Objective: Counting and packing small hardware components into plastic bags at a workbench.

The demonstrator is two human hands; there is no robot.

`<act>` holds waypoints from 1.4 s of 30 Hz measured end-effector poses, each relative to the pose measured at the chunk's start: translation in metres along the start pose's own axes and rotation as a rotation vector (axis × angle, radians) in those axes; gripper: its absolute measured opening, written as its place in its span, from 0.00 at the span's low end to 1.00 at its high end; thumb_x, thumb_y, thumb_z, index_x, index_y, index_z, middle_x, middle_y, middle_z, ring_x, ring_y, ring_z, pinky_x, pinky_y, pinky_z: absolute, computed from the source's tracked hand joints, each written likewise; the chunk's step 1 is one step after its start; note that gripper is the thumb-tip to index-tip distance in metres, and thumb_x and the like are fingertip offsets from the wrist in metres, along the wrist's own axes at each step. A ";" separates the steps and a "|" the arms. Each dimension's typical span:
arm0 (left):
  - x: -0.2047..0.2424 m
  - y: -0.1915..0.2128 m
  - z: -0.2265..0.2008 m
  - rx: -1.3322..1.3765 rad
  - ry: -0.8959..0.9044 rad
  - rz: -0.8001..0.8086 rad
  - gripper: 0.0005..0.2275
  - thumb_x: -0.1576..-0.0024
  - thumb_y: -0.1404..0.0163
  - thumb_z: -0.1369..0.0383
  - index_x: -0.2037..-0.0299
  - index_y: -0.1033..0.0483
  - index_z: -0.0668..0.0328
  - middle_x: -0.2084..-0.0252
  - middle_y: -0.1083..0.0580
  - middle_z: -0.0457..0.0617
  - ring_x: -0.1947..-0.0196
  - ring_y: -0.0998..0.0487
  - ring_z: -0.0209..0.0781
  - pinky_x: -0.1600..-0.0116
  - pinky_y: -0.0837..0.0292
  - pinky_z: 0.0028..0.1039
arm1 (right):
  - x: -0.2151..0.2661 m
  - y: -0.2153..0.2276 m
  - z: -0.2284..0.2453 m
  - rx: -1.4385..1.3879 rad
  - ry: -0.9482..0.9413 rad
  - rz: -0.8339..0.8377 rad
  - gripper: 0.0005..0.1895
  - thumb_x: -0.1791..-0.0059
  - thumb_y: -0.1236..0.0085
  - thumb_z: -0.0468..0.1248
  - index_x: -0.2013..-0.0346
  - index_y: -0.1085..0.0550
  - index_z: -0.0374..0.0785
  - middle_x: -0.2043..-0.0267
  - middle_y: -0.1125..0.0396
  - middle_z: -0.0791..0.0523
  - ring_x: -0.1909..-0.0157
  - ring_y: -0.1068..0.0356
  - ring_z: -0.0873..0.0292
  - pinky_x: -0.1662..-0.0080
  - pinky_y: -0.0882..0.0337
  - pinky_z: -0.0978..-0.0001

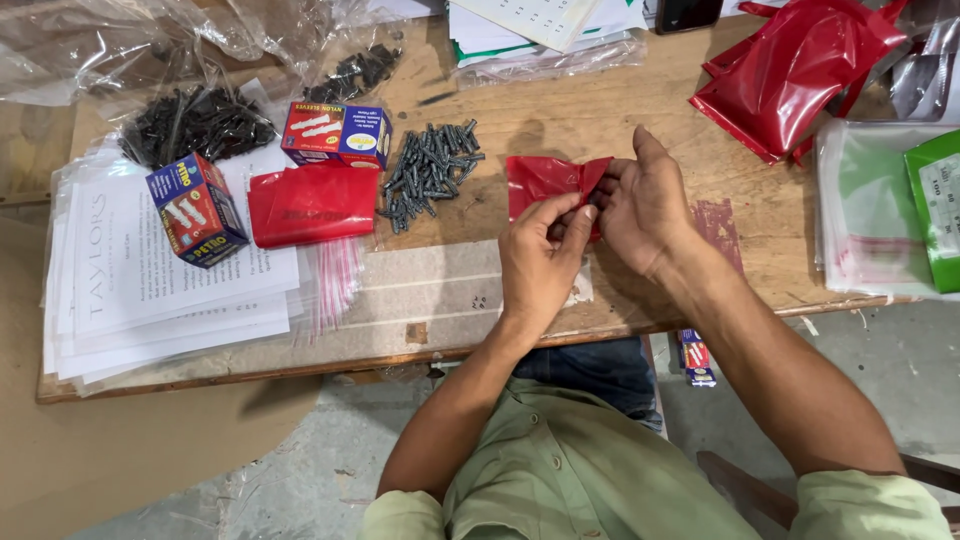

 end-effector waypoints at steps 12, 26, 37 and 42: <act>-0.018 0.021 0.000 -0.020 -0.086 -0.032 0.08 0.38 0.44 0.74 0.52 0.17 0.67 0.66 0.20 0.48 0.72 0.21 0.29 0.69 0.23 0.18 | 0.075 -0.020 0.045 1.173 0.541 0.150 0.19 0.45 0.54 0.40 0.43 0.24 0.41 0.35 0.31 0.48 0.34 0.33 0.50 0.38 0.30 0.54; -0.015 0.023 0.008 0.344 0.166 0.160 0.13 0.35 0.48 0.72 0.42 0.25 0.67 0.65 0.24 0.44 0.69 0.25 0.25 0.65 0.23 0.16 | 0.027 0.061 0.080 1.571 0.841 0.021 0.11 0.54 0.34 0.28 0.57 0.22 0.37 0.38 0.37 0.47 0.37 0.34 0.49 0.50 0.23 0.61; 0.025 0.037 0.024 0.211 0.247 0.219 0.11 0.36 0.45 0.71 0.46 0.22 0.68 0.65 0.25 0.40 0.69 0.31 0.24 0.66 0.34 0.15 | 0.030 0.123 0.124 1.707 0.937 -0.411 0.24 0.50 0.45 0.21 0.38 0.30 0.31 0.45 0.34 0.44 0.42 0.34 0.44 0.43 0.31 0.52; 0.045 0.054 0.020 0.131 0.052 0.144 0.09 0.36 0.45 0.70 0.49 0.21 0.66 0.64 0.23 0.44 0.66 0.25 0.29 0.61 0.27 0.20 | 0.050 0.058 0.075 1.921 1.382 -0.455 0.26 0.51 0.48 0.19 0.37 0.33 0.29 0.34 0.46 0.40 0.30 0.47 0.39 0.35 0.47 0.39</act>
Point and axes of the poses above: each hand's wrist, its own x-axis away from the middle knuckle, its own y-axis out of the back of the hand, z = x × y, the point moved 1 cm from there along -x, towards the middle knuckle
